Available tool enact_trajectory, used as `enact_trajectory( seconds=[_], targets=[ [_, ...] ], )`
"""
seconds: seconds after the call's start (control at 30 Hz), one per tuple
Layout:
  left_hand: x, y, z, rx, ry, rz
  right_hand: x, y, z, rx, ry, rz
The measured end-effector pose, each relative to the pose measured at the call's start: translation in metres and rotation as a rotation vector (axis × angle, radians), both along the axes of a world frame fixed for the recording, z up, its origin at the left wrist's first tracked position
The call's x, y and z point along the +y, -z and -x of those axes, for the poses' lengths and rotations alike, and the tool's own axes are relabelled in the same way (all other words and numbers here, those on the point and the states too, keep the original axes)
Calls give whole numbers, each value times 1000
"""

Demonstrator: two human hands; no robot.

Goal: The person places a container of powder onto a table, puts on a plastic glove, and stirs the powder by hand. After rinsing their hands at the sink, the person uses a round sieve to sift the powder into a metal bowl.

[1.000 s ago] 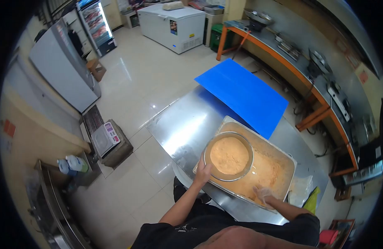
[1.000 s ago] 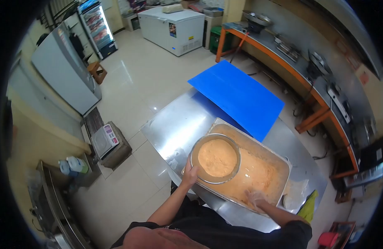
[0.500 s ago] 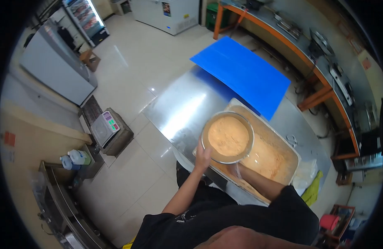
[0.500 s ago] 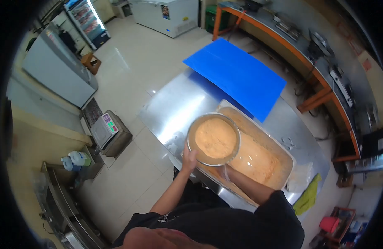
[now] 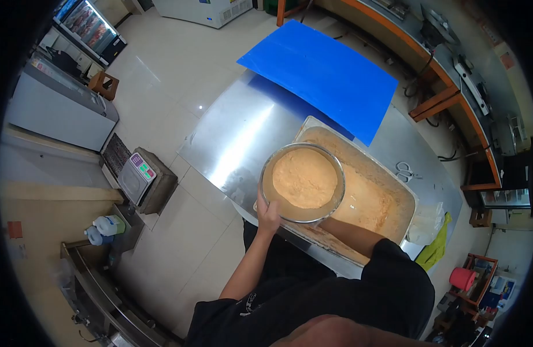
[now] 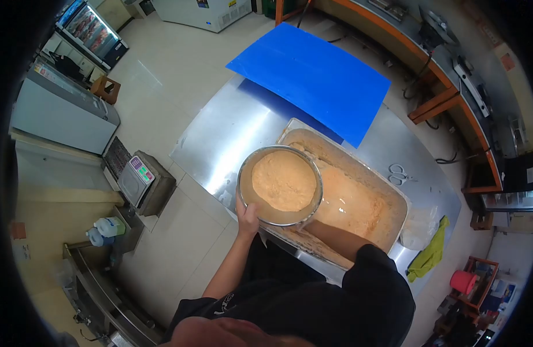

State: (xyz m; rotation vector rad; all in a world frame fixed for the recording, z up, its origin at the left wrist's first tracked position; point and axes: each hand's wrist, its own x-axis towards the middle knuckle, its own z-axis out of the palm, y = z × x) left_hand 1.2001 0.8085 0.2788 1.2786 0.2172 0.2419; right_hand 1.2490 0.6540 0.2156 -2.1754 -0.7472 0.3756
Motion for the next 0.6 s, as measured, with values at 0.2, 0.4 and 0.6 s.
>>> enact_trajectory(
  seconds=[0.2, 0.4, 0.6],
  targets=[
    [-4, 11, 2, 44, -38, 30, -7, 42, 7, 193, -68, -1],
    [-6, 7, 2, 27, -63, 25, -17, 43, 29, 694, 33, -222],
    [-10, 5, 0, -36, -86, -35, -17, 30, 18, 1462, 271, -734]
  ],
)
